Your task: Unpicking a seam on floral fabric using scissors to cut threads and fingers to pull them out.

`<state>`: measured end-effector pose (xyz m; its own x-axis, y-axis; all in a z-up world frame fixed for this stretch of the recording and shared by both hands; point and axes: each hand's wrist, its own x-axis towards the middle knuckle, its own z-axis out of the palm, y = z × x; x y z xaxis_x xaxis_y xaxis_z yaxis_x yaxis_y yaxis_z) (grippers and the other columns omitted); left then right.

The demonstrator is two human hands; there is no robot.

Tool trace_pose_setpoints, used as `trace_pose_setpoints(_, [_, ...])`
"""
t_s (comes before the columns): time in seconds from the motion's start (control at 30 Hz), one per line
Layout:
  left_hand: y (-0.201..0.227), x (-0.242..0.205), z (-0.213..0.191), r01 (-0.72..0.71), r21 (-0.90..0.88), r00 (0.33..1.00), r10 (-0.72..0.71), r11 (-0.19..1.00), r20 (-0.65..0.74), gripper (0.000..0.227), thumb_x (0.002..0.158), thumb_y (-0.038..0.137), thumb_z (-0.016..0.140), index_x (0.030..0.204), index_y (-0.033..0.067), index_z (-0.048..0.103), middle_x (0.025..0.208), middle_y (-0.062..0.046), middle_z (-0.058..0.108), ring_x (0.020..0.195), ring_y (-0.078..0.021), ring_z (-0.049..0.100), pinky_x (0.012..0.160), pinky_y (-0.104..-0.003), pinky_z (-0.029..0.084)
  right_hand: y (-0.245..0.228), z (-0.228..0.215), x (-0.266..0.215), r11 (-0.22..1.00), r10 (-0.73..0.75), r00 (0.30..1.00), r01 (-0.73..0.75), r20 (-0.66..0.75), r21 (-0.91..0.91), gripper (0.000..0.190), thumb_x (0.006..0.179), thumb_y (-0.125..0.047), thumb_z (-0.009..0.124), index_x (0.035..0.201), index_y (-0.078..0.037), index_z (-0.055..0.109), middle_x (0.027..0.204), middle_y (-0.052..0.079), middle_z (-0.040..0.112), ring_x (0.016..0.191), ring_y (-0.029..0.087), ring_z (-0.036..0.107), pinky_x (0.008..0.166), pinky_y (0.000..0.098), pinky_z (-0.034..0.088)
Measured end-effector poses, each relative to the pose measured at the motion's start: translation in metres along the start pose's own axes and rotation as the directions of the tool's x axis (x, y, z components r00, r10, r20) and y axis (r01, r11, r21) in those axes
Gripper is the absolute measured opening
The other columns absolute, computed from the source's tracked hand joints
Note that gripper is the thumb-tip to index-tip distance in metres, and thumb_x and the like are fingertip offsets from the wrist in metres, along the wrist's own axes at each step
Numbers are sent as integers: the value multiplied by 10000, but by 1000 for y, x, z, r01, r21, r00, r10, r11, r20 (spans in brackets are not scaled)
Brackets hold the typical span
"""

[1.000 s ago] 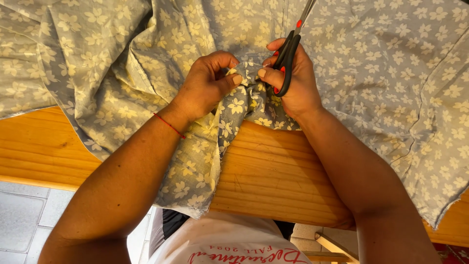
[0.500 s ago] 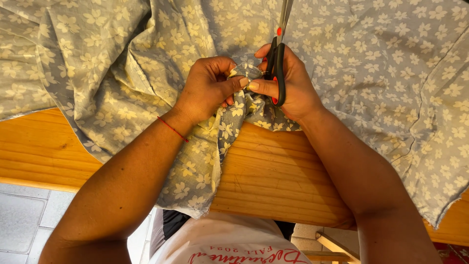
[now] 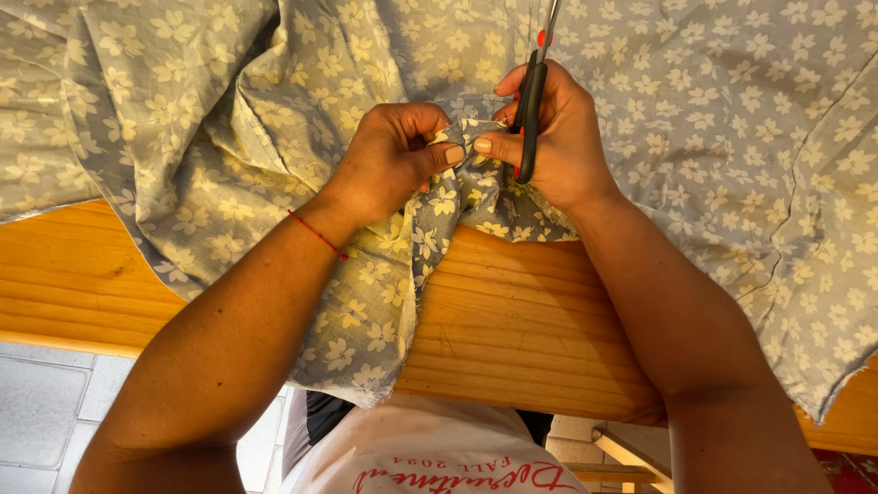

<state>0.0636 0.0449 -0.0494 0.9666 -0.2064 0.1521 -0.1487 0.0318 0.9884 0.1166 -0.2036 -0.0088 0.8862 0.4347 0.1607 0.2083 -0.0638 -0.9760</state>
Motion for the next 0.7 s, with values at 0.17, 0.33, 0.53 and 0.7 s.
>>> trace_pose_setpoints(0.17, [-5,-1,3,-35,-42,999,35,998,-13,326,1151,60,851,881,155,695,740,73,549,628,-48,495,541,-250,464,10,4,-1,999,49,999,-48,-12,22,515,934,-24,1051,1277,-184,703,938,4,720,822,96,750,740,273,676])
trace_pose_setpoints(0.33, [-1,-3,10,-156,-120,987,158,980,7,50,1120,9,837,1157,43,830,1498,-92,683,731,-101,648,645,-233,684,24,9,1,994,93,995,-92,-24,61,466,975,0,1022,1282,-189,725,847,-48,647,752,50,660,684,234,598])
trace_pose_setpoints(0.53, [6,-7,8,-81,-222,994,96,972,55,146,1164,79,817,1028,105,771,807,3,713,678,-73,703,616,-230,617,0,9,-5,992,90,993,-96,-78,-78,476,969,73,906,1322,-177,706,984,60,819,1000,142,846,863,295,704])
trace_pose_setpoints(0.7, [0,-5,-12,-98,224,984,129,970,-127,330,1139,18,842,878,143,685,765,14,718,717,-71,681,640,-271,546,-65,-56,-43,994,-62,933,89,355,-61,370,1214,-324,683,1443,-33,684,898,76,781,676,158,755,651,284,656])
